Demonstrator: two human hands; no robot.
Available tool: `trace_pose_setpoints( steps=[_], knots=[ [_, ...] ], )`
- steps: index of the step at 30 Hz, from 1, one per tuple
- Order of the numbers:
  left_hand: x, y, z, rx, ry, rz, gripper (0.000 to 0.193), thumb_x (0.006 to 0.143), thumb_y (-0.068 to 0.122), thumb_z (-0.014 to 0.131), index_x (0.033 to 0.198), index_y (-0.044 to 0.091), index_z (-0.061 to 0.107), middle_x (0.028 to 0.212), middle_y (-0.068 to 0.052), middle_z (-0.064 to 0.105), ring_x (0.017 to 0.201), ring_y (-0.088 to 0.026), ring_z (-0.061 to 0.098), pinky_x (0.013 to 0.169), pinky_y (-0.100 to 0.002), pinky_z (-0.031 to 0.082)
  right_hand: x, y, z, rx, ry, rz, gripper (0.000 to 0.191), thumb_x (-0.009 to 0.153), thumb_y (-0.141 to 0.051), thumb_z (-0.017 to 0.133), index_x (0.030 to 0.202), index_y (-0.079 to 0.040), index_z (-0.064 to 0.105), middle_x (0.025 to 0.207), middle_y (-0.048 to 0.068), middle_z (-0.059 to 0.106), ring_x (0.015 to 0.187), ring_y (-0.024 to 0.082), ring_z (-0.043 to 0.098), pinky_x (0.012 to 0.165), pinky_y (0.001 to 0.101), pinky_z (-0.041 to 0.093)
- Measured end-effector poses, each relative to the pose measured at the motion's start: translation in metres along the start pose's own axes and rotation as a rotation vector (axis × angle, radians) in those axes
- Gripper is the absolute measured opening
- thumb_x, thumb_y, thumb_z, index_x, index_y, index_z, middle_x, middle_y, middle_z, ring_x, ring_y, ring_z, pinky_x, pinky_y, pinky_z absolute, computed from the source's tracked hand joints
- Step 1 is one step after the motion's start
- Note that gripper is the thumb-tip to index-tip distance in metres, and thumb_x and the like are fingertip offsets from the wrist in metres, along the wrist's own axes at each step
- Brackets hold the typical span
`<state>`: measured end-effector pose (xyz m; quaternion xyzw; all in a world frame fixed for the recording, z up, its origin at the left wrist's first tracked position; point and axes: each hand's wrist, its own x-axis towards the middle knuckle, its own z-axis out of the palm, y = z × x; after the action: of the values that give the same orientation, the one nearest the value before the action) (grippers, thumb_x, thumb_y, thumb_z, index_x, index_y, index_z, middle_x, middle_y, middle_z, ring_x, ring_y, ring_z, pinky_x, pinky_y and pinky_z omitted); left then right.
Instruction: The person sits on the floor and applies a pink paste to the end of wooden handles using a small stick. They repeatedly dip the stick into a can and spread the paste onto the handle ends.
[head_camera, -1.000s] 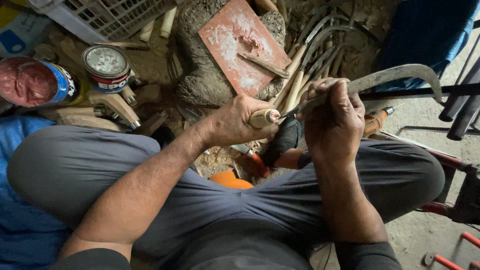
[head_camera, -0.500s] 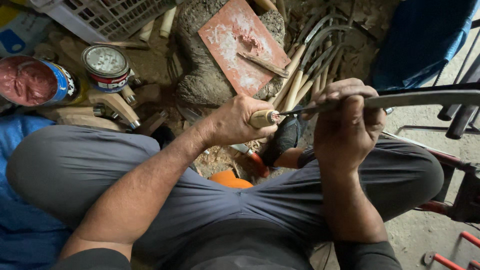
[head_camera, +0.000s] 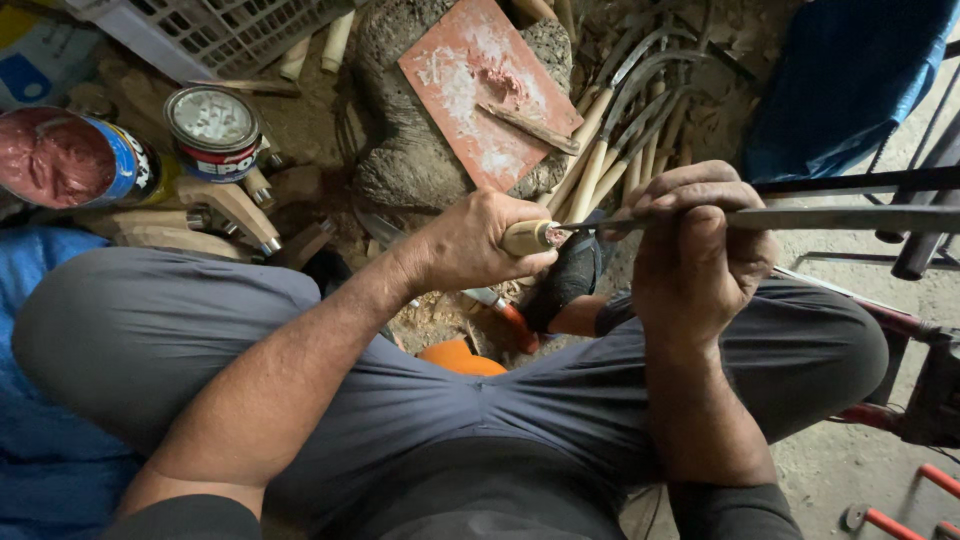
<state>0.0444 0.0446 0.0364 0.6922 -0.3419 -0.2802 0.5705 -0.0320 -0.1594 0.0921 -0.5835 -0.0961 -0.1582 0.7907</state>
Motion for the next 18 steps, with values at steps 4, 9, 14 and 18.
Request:
trace_pose_setpoints(
  steps=[4,9,14,18],
  knots=[
    [-0.001,0.0,0.0,-0.005,0.001,-0.004,0.015,0.09,0.021,0.076,0.088,0.008,0.068,0.074,0.0,0.071,0.07,-0.008,0.069,0.064,-0.031,0.06,0.002,-0.001,0.0,-0.042,-0.019,0.011,0.027,0.115,-0.021,0.064,0.107,0.004,0.064,0.104,0.016,0.062,0.087,0.022,0.066,0.073,0.036,0.063],
    [-0.002,-0.003,0.003,-0.015,-0.004,-0.024,0.015,0.09,0.021,0.076,0.09,0.008,0.069,0.074,0.0,0.071,0.07,-0.009,0.068,0.064,-0.031,0.059,0.009,-0.003,-0.002,-0.166,-0.107,0.002,0.023,0.114,-0.017,0.065,0.105,0.005,0.067,0.104,0.019,0.067,0.085,0.021,0.07,0.076,0.0333,0.063],
    [-0.002,-0.011,0.007,-0.05,-0.015,-0.053,0.016,0.091,0.021,0.076,0.09,0.007,0.069,0.073,-0.001,0.07,0.068,-0.009,0.065,0.061,-0.031,0.057,0.015,-0.014,-0.003,-0.418,-0.26,0.024,0.012,0.109,-0.008,0.063,0.106,0.002,0.068,0.103,0.018,0.069,0.087,0.019,0.072,0.078,0.03,0.063],
    [0.003,-0.021,0.012,-0.009,0.001,-0.008,0.017,0.091,0.022,0.077,0.09,0.007,0.069,0.074,0.001,0.071,0.069,-0.008,0.069,0.061,-0.028,0.058,0.02,-0.023,-0.002,-0.617,-0.36,-0.006,0.009,0.106,-0.004,0.065,0.106,0.004,0.068,0.101,0.019,0.07,0.085,0.019,0.07,0.074,0.0288,0.061]
  ],
)
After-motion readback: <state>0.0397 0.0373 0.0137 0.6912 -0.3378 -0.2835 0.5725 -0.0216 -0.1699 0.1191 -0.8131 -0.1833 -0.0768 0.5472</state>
